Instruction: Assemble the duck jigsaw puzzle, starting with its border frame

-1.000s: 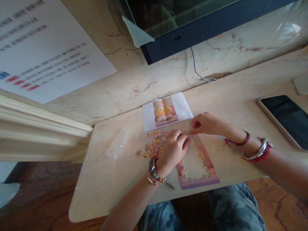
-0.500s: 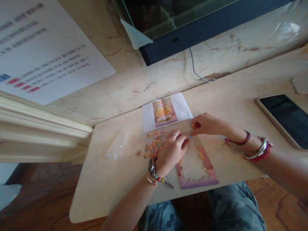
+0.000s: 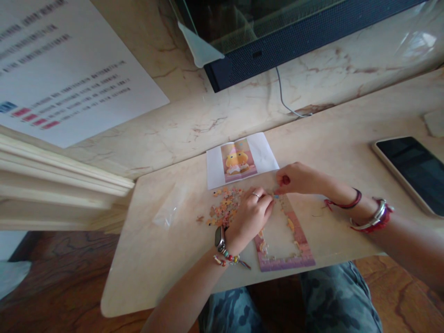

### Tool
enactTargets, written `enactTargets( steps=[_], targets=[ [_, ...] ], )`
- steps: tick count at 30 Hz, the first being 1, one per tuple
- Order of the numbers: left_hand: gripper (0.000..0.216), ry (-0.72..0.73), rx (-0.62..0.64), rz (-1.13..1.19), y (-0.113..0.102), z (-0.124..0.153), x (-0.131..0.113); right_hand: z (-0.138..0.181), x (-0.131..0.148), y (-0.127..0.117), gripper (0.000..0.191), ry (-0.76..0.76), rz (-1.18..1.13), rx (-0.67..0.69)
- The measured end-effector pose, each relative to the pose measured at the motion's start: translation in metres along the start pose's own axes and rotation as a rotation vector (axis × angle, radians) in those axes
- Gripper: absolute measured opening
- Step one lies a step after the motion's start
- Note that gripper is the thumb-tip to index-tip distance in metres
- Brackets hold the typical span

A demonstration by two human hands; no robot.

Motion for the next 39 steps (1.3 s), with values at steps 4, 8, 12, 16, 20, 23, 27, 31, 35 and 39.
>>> enactTargets(
  steps=[4, 8, 12, 16, 20, 23, 27, 31, 35, 39],
  targets=[
    [0.008, -0.019, 0.009, 0.013, 0.0015, 0.0002, 0.0019, 0.0009, 0.002, -0.0001, 0.017, 0.012, 0.013, 0.013],
    [0.007, -0.039, -0.006, 0.03, 0.001, 0.0008, 0.0033, 0.0014, 0.0043, -0.001, 0.015, 0.025, 0.028, 0.03],
    [0.008, -0.048, -0.016, 0.023, 0.0, 0.0011, 0.002, 0.0006, 0.0065, -0.0011, 0.014, 0.023, 0.048, 0.055],
    [0.008, -0.039, 0.001, 0.022, 0.0021, 0.0012, 0.0014, 0.0002, 0.0042, -0.0012, 0.015, 0.018, 0.046, 0.058],
    [0.005, -0.056, -0.015, 0.041, 0.0022, 0.0011, 0.0042, 0.0014, 0.0008, 0.0004, 0.019, -0.043, -0.019, 0.084],
    [0.008, -0.087, -0.052, 0.062, -0.0012, 0.0012, 0.0071, 0.0025, -0.0003, 0.0004, 0.021, -0.074, -0.056, 0.093],
    [0.011, -0.082, -0.056, 0.023, -0.0048, 0.0007, 0.0073, 0.0029, -0.0012, -0.0014, 0.017, -0.037, -0.038, 0.063],
    [0.004, -0.053, -0.021, 0.011, -0.0033, 0.0004, 0.0063, 0.0027, -0.0001, -0.0012, 0.015, -0.029, -0.025, 0.052],
    [0.005, -0.056, -0.037, 0.03, -0.0034, 0.0, 0.0066, 0.0024, -0.001, 0.0001, 0.015, -0.017, -0.019, 0.062],
    [0.006, -0.06, -0.059, 0.034, -0.0043, -0.0003, 0.0066, 0.0023, -0.0003, 0.0001, 0.016, -0.028, -0.013, 0.063]
  ],
)
Point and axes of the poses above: each hand's wrist, its own z-axis away from the middle knuckle, its own y-axis out of the palm, x = y × z, the point moved 6 cm from there along -z, towards the middle knuckle, and after that the axes turned 5 degrees about z, right-handed, at the moved point
